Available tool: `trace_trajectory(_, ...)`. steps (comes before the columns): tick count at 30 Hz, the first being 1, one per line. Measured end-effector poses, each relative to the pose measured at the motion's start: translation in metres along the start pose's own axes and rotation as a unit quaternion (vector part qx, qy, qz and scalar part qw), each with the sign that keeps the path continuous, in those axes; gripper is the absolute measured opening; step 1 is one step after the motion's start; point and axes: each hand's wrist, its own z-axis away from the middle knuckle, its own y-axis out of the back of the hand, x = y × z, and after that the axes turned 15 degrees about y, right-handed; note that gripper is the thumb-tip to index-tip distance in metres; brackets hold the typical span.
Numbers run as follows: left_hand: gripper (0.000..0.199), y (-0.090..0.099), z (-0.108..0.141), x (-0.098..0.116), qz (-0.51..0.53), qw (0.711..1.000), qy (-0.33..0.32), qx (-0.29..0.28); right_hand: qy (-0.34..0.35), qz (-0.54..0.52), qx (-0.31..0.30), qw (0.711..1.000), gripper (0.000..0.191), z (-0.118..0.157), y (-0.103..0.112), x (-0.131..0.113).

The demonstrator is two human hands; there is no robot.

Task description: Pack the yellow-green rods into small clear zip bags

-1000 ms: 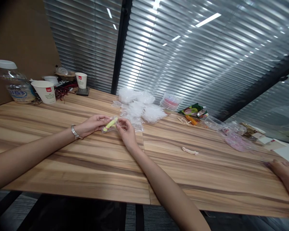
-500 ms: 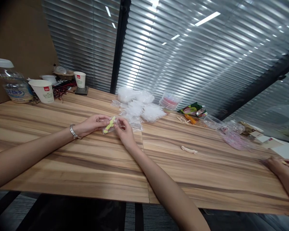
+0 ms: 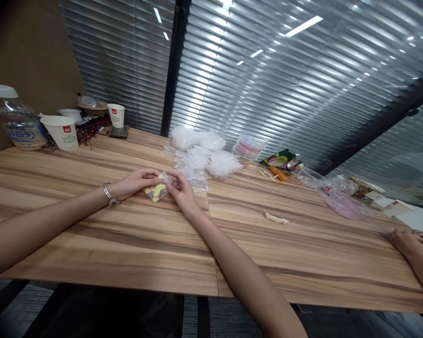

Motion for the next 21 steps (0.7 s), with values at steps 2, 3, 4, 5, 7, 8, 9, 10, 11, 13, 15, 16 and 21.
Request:
trace_trajectory(2, 0.038, 0.0003, -0.0002, -0.0009, 0.000, 1.000, -0.002, -0.001, 0.000, -0.001, 0.000, 1.000, 0.038, 0.0003, -0.0010, -0.0022)
trace_trajectory(3, 0.038, 0.0007, -0.0003, -0.0014, 0.002, 1.000, -0.005, -0.002, 0.003, 0.007, -0.004, 1.000, 0.038, 0.0004, -0.0013, -0.0029)
trace_trajectory(4, 0.037, 0.0011, -0.0004, -0.0019, 0.004, 1.000, -0.007, -0.004, 0.008, 0.024, -0.010, 1.000, 0.037, 0.0004, -0.0013, -0.0033)
trace_trajectory(5, 0.037, 0.0014, -0.0004, -0.0023, 0.005, 1.000, -0.009, -0.007, 0.014, 0.047, -0.017, 0.999, 0.036, 0.0003, -0.0011, -0.0036)
trace_trajectory(7, 0.039, 0.0017, -0.0005, -0.0028, 0.002, 1.000, -0.007, -0.009, 0.025, 0.095, -0.035, 0.995, 0.036, 0.0000, -0.0001, -0.0038)
trace_trajectory(8, 0.040, 0.0017, -0.0005, -0.0028, -0.001, 1.000, -0.005, -0.008, 0.031, 0.113, -0.044, 0.992, 0.037, -0.0002, 0.0006, -0.0038)
trace_trajectory(9, 0.040, 0.0016, -0.0006, -0.0028, -0.004, 1.000, -0.002, -0.006, 0.036, 0.124, -0.051, 0.990, 0.037, -0.0005, 0.0014, -0.0039)
trace_trajectory(10, 0.041, 0.0015, -0.0008, -0.0027, -0.004, 1.000, 0.001, -0.002, 0.042, 0.131, -0.053, 0.989, 0.038, -0.0006, 0.0021, -0.0038)
trace_trajectory(11, 0.041, 0.0013, -0.0010, -0.0027, -0.002, 1.000, 0.002, 0.003, 0.048, 0.135, -0.050, 0.988, 0.038, -0.0007, 0.0026, -0.0038)
trace_trajectory(13, 0.039, 0.0013, -0.0016, -0.0028, 0.015, 1.000, 0.004, 0.013, 0.066, 0.144, -0.035, 0.987, 0.038, -0.0006, 0.0032, -0.0037)
trace_trajectory(15, 0.036, 0.0017, -0.0019, -0.0029, 0.038, 0.999, 0.002, 0.025, 0.087, 0.162, -0.029, 0.982, 0.038, -0.0001, 0.0030, -0.0036)
trace_trajectory(16, 0.036, 0.0019, -0.0019, -0.0029, 0.046, 0.999, 0.002, 0.028, 0.095, 0.171, -0.034, 0.980, 0.039, 0.0002, 0.0027, -0.0035)
trace_trajectory(21, 0.037, 0.0026, 0.0000, -0.0011, 0.042, 0.999, 0.004, 0.013, 0.087, 0.184, -0.068, 0.977, 0.044, 0.0012, 0.0009, -0.0019)
